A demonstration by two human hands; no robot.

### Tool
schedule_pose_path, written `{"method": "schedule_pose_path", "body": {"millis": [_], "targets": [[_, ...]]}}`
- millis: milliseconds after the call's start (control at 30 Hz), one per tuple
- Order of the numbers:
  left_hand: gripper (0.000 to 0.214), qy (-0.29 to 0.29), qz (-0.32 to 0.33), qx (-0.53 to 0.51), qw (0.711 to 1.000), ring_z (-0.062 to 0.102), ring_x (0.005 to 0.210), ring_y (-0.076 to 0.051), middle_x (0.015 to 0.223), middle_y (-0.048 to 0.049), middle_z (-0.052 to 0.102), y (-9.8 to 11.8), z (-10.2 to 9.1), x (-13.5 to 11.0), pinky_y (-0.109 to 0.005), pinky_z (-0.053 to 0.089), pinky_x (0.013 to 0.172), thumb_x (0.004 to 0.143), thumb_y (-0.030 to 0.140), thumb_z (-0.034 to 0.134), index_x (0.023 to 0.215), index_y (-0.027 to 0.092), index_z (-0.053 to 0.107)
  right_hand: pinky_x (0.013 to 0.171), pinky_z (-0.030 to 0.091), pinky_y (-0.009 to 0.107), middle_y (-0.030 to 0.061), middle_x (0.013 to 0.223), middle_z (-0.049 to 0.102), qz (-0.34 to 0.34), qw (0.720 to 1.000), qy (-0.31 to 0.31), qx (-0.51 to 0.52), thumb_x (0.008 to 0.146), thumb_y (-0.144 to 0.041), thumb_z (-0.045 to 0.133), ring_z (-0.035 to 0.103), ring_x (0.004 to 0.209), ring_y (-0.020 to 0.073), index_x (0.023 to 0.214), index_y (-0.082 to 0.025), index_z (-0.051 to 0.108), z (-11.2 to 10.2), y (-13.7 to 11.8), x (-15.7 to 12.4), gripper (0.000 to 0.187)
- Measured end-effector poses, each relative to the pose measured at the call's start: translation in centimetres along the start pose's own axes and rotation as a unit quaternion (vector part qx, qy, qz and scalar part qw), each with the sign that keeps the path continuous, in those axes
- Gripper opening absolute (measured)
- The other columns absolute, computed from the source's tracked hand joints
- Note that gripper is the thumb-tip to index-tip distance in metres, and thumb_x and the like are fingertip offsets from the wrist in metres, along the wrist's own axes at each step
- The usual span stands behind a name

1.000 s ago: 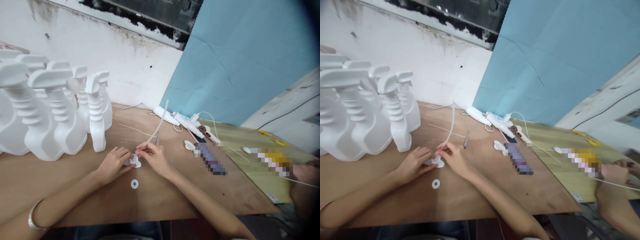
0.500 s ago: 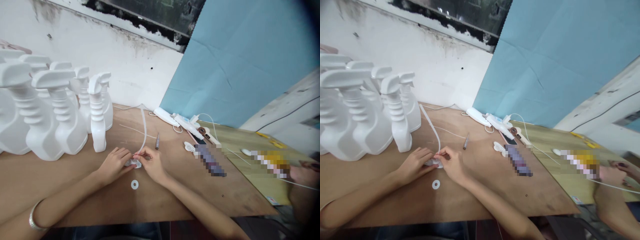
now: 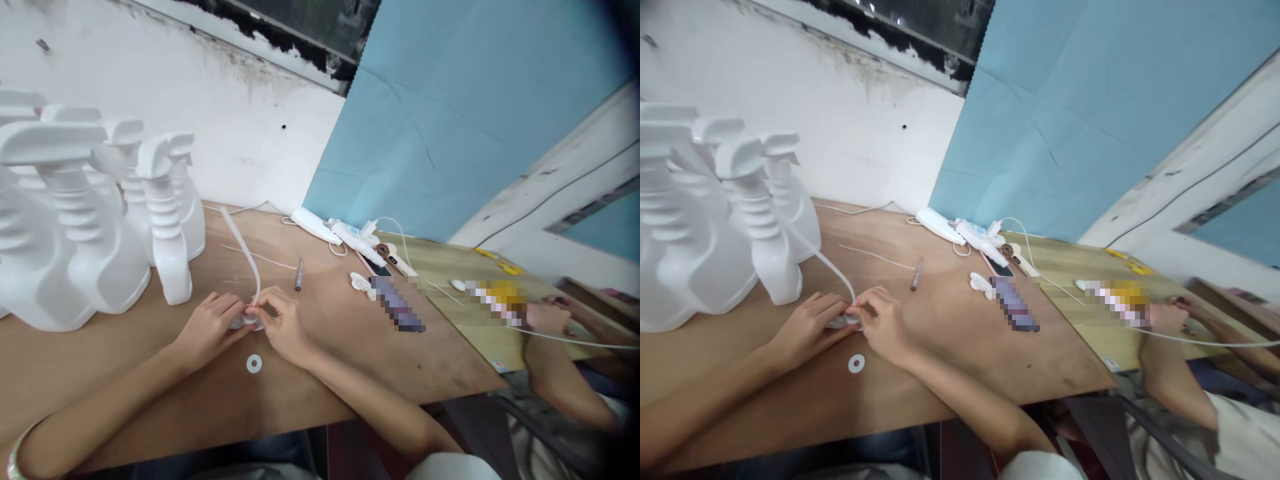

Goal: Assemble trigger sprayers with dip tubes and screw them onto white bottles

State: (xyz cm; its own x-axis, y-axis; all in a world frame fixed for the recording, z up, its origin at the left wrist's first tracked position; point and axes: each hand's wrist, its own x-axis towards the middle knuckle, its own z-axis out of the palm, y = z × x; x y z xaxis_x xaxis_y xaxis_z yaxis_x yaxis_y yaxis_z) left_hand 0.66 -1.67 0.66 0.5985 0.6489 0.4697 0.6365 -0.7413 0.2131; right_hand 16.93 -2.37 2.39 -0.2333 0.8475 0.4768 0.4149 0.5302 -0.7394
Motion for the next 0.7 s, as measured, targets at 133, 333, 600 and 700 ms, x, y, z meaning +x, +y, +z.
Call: {"method": "schedule_pose_path", "body": {"millis": [133, 333, 600, 700], "targets": [[0.017, 0.007, 0.014, -0.002, 1.000, 0.051, 0.075, -0.017, 0.085, -0.0033, 0.060, 0.0, 0.1, 0.1, -0.030, 0.034, 0.066, 0.086, 0.032, 0.042, 0.085, 0.018, 0.052, 0.072, 0.043, 0.028, 0.0019, 0.076, 0.059, 0.020, 1.000, 0.002, 0.000, 0.078, -0.026, 0.053, 0.055, 0.077, 0.0147, 0.068, -0.021, 0.055, 0.2, 0.7, -0.5, 0.012], [0.016, 0.005, -0.004, -0.005, 1.000, 0.051, 0.071, -0.017, 0.076, -0.0029, 0.058, 0.2, -0.1, 0.1, -0.030, 0.035, 0.063, 0.084, 0.031, 0.044, 0.082, 0.017, 0.052, 0.071, 0.042, 0.026, 0.0005, 0.072, 0.060, 0.001, 1.000, -0.026, 0.000, 0.078, -0.028, 0.055, 0.055, 0.076, 0.0136, 0.069, -0.020, 0.059, -0.4, 0.2, -0.5, 0.012], [0.013, 0.009, -0.002, -0.031, 0.999, 0.051, 0.073, -0.018, 0.080, -0.0031, 0.058, 0.3, -0.2, 0.2, -0.030, 0.036, 0.064, 0.083, 0.030, 0.045, 0.087, 0.019, 0.051, 0.082, 0.041, 0.029, 0.0068, 0.119, 0.050, 0.064, 0.974, 0.019, -0.217, 0.083, -0.034, 0.043, 0.051, 0.099, 0.0151, 0.118, -0.021, 0.039, -9.0, 5.7, 4.8, 0.037], [0.014, 0.001, -0.004, -0.042, 0.999, 0.052, 0.076, -0.018, 0.084, -0.0036, 0.058, 0.4, -0.4, 0.4, -0.031, 0.036, 0.065, 0.083, 0.029, 0.044, 0.090, 0.019, 0.051, 0.091, 0.033, 0.036, 0.0164, 0.122, 0.045, 0.153, 0.897, 0.047, -0.412, 0.080, -0.021, 0.045, 0.041, 0.112, 0.0231, 0.122, -0.010, 0.036, -15.4, 9.9, 7.9, 0.044]]}}
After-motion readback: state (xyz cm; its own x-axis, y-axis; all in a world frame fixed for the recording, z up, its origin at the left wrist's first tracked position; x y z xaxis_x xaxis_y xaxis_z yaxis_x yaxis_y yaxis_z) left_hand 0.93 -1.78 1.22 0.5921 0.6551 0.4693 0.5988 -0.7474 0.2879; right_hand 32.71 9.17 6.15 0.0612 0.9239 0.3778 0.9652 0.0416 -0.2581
